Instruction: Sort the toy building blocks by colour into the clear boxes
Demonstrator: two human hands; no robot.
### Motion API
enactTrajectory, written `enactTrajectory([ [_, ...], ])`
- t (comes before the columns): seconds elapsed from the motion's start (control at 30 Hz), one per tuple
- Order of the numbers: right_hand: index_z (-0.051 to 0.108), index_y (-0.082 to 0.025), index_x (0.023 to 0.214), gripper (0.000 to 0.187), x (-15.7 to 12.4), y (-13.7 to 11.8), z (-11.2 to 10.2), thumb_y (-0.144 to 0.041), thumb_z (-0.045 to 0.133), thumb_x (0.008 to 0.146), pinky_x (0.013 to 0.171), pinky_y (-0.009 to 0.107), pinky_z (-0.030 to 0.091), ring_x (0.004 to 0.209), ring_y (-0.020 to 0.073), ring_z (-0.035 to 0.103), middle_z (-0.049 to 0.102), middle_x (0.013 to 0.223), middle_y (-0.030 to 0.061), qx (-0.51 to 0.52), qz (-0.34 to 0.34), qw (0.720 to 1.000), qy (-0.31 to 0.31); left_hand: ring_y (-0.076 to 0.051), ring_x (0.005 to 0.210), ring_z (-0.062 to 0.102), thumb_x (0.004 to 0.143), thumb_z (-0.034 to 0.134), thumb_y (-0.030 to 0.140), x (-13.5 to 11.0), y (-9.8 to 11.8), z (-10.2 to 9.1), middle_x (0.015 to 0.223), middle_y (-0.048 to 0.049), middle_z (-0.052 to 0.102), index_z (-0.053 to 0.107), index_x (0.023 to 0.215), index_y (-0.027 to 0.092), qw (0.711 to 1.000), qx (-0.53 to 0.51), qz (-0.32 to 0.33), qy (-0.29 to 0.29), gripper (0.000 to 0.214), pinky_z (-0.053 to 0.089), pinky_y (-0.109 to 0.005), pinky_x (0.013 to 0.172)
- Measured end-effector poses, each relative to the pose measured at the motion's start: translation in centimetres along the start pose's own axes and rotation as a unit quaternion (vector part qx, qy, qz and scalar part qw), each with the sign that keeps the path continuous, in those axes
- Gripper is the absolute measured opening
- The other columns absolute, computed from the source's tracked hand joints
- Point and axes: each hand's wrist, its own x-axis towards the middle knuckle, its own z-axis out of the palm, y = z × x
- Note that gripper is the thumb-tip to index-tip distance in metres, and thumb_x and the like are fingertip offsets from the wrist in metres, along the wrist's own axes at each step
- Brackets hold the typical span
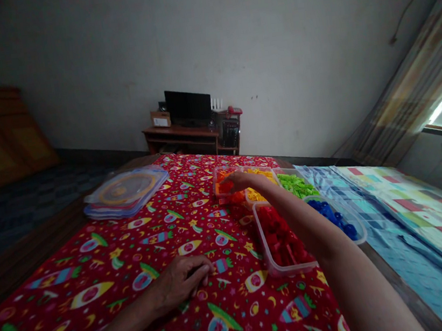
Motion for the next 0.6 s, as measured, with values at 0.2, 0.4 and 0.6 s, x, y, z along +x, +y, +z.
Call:
enactTrajectory([
  [0.2,0.065,-0.022,0.122,0.041,-1.3,-2.3,-0.1,-0.023,0.066,0.081,0.09,0.031,0.049,0.108,0.0226,0.063,0.065,0.122,0.0087,-0.007,0.015,0.998,-0.053,-0.011,0.056,0.049,0.094,0.035,0.045,0.0,-0.1,0.0,0.064,0.0011,0.059,0.06,0.073,0.017,1.0,0.012,0.003,0.0,0.043,0.036,-0.02,0.055],
  [0.4,0.055,-0.02,0.134,0.047,-1.3,-3.0,-0.5,-0.02,0.055,0.087,0.094,0.036,0.047,0.114,0.0268,0.058,0.062,0.127,0.0126,-0.065,0.086,0.993,0.046,-0.011,0.058,0.051,0.095,0.035,0.044,0.0,-0.2,0.0,0.066,0.0002,0.062,0.061,0.073,0.017,1.0,0.007,-0.004,-0.006,0.043,0.038,-0.02,0.056],
  [0.6,0.049,-0.021,0.137,0.05,1.2,-2.4,0.7,-0.014,0.048,0.088,0.095,0.033,0.047,0.115,0.0237,0.058,0.059,0.131,0.0119,-0.053,0.131,0.989,0.054,-0.012,0.06,0.053,0.094,0.036,0.043,0.0,-0.3,0.1,0.068,-0.0004,0.064,0.063,0.077,0.017,1.0,-0.001,-0.009,-0.003,0.041,0.039,-0.021,0.058],
])
